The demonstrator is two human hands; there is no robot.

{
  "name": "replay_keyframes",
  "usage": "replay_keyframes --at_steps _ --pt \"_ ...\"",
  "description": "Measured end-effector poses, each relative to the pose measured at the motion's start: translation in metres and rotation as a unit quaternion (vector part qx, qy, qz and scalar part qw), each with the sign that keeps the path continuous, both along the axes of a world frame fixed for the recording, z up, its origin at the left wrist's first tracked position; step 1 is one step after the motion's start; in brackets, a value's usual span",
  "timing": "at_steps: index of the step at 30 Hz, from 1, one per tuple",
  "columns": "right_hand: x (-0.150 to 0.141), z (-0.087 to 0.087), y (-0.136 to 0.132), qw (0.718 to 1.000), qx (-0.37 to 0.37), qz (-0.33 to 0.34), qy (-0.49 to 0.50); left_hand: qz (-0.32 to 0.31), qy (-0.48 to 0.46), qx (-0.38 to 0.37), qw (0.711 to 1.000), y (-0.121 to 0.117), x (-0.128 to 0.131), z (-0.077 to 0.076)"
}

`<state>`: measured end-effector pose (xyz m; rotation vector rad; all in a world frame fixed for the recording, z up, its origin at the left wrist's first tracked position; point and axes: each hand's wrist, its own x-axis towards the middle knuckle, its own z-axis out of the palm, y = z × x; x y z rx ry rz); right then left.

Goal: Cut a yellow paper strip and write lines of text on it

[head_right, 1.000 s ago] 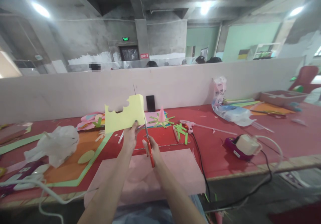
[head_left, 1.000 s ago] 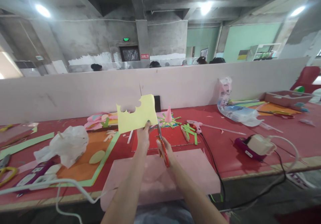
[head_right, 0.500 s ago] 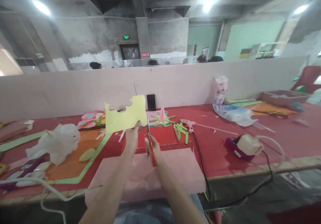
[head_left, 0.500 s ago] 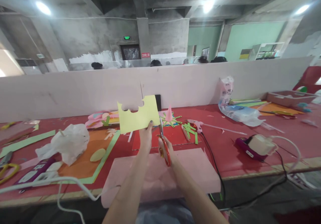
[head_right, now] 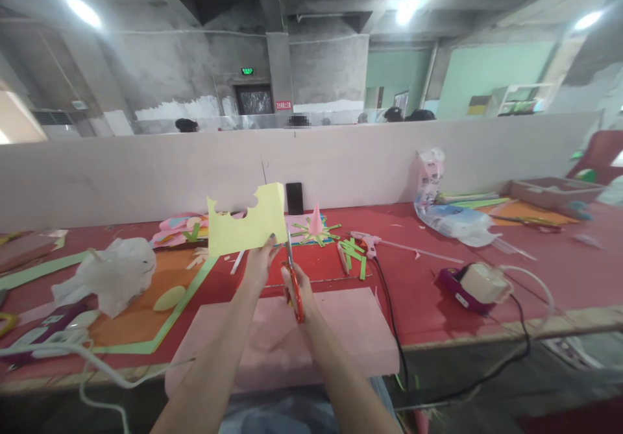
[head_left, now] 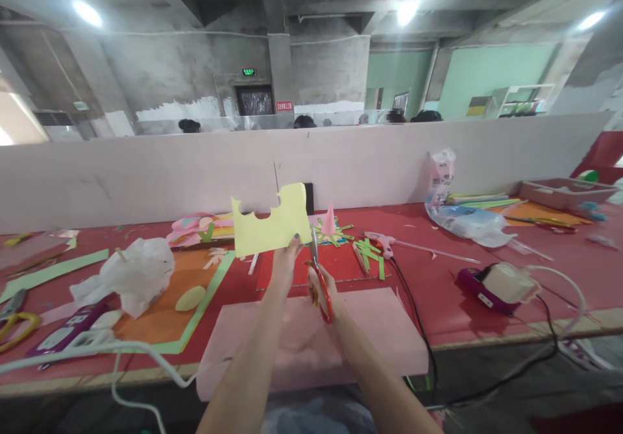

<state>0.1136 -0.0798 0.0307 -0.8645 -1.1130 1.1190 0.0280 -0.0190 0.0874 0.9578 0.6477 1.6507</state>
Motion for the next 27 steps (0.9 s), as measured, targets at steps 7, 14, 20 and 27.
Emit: replay_keyframes --at_steps 7,14,20,27 --pt "-0.001 -0.002 -0.001 1.000 0.023 0.006 -0.012 -0.111 -0.045 -0.034 0.992 -0.003 -0.004 0.001" --pt "0.000 -0.002 -0.001 1.000 0.025 0.011 -0.013 -0.088 -0.060 -0.011 0.994 -0.004 -0.003 0.004" --pt "-0.001 -0.002 -0.001 0.999 0.026 0.028 0.009 -0.017 -0.073 -0.021 0.997 0.001 -0.002 0.001" --pt "0.000 -0.002 -0.001 0.995 0.013 0.086 0.050 0.019 -0.063 -0.019 0.998 0.006 0.000 -0.004"
